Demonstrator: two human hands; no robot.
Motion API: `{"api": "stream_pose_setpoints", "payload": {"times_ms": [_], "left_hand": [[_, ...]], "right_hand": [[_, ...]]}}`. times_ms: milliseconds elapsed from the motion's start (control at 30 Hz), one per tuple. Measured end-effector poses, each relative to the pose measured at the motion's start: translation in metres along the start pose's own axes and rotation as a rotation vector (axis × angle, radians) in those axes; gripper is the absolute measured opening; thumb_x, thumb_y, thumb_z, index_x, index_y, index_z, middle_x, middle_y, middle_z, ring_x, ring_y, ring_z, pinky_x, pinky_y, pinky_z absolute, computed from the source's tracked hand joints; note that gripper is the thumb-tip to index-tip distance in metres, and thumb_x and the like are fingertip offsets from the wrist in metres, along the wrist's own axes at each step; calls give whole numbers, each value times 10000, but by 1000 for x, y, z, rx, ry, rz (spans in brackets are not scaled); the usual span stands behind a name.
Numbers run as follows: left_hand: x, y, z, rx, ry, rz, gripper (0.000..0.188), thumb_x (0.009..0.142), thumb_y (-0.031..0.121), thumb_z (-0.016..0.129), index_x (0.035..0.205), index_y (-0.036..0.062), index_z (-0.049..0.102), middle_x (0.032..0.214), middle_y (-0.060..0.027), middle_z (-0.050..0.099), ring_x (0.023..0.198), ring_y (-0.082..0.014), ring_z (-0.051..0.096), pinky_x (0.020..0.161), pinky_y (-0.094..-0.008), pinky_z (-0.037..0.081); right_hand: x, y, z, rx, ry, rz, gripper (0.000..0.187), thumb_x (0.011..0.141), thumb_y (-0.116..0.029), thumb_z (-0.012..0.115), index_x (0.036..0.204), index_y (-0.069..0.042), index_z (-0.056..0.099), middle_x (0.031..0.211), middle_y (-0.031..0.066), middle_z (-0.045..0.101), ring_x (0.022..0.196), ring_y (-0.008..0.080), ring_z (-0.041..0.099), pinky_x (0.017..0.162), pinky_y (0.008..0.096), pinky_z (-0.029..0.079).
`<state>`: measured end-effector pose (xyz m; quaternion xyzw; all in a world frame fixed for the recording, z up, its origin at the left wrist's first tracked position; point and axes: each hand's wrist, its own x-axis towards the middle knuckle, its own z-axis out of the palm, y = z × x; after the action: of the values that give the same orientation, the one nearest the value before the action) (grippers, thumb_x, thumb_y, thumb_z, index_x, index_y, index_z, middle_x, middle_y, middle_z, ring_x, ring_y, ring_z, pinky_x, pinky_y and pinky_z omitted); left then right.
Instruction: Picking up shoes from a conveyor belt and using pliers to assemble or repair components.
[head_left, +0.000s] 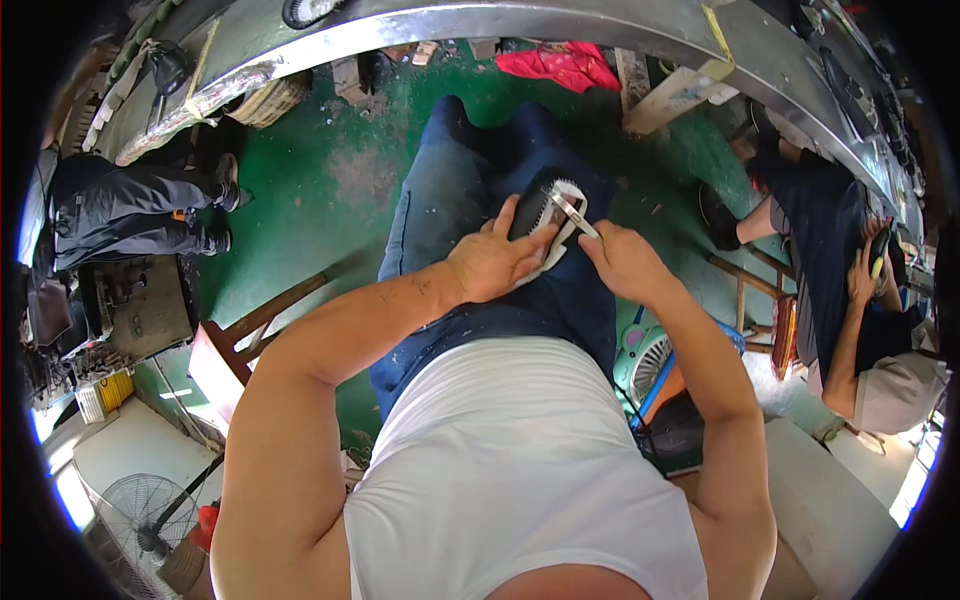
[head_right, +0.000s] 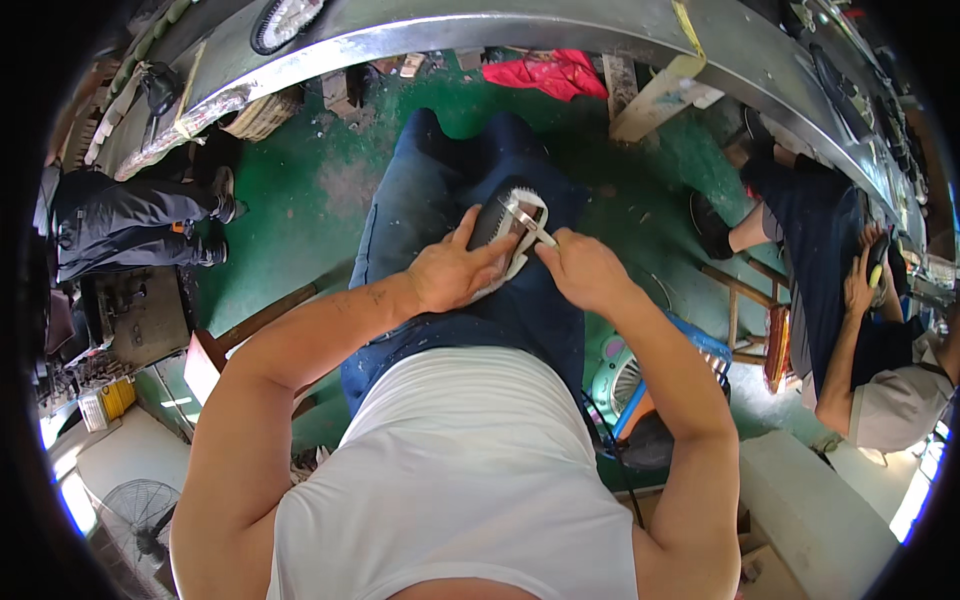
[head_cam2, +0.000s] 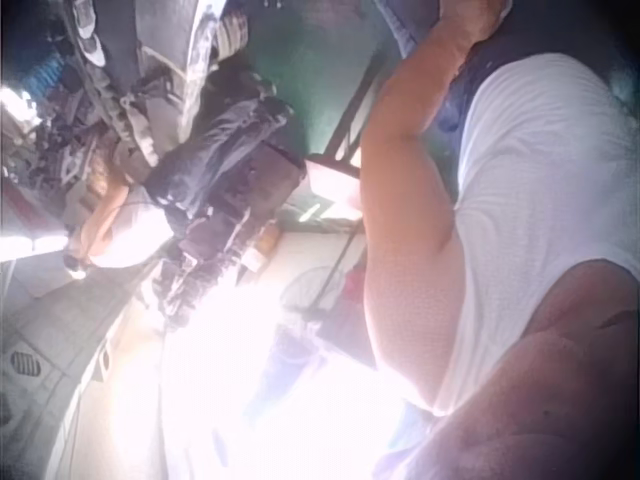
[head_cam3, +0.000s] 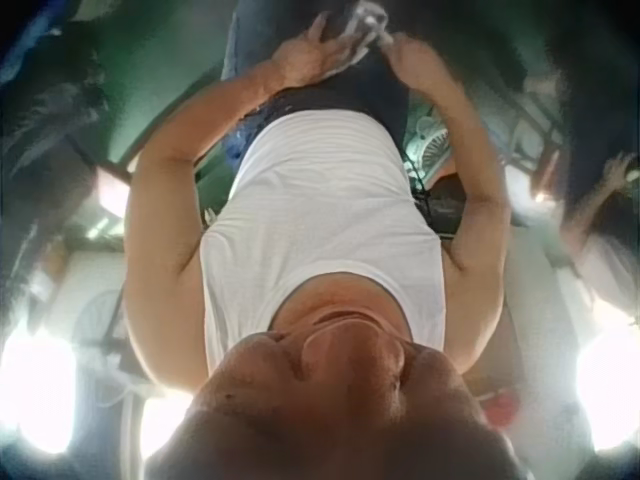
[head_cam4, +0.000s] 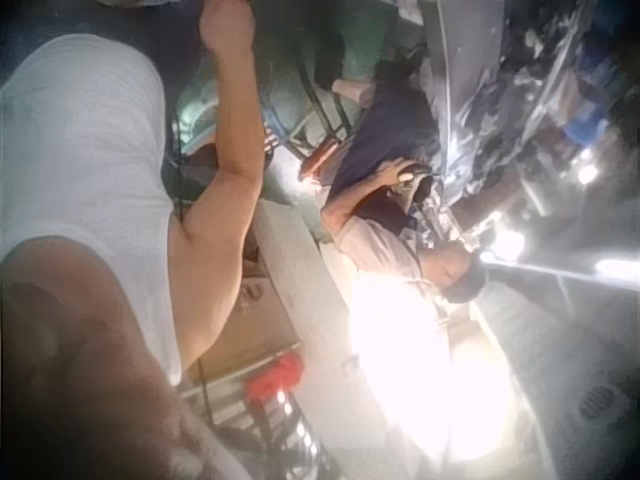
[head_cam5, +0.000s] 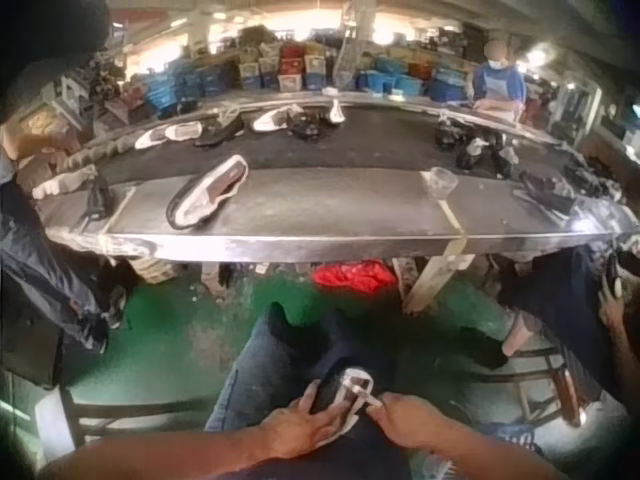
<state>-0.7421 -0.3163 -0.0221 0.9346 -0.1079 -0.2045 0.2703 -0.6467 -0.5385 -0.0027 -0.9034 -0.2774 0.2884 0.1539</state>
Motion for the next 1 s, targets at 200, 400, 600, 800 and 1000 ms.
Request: {"api": "stream_pose_setpoints", "payload": {"times_ms": [200,400,600,800,1000], "left_hand": [[-22,-12,38,-196,186,3,649,979,294,553,1543,136,275,1529,-374,215,1337,-465,438,1068,-430,426],[-33,-11,36,-609,247,-322,753,941,286,619,1515,-41,258,1433,-324,440,1324,-399,480,1124,-365,359],[-30,-21,33,-690,157,-301,801,911,203,684,1534,-21,233,1408,-297,494,1341,-315,479,1116,-329,351],[-35,-31,41,-842,84,-241,966,830,98,765,1573,43,150,1480,-236,433,1322,-222,466,1099,-302,361],[-36,-22,21,-759,36,-182,1088,764,123,811,1583,79,97,1443,-248,467,1301,-278,493,1081,-327,390]], "right_hand": [[-4,10,16,74,54,-112,393,1012,-371,469,955,11,543,911,263,654,880,454,632,781,520,494],[-28,-21,3,130,-88,-120,408,1015,-371,464,954,22,551,868,253,656,865,455,633,781,523,494],[-28,-45,3,94,-203,-119,411,1017,-361,461,997,29,591,914,246,661,881,444,638,785,510,500],[-38,-45,23,-50,-204,-170,380,995,-349,514,991,20,604,928,231,666,888,402,660,773,502,509],[-39,-39,28,-59,-125,-235,383,978,-367,549,979,11,609,914,211,675,819,387,670,703,467,526]]}}
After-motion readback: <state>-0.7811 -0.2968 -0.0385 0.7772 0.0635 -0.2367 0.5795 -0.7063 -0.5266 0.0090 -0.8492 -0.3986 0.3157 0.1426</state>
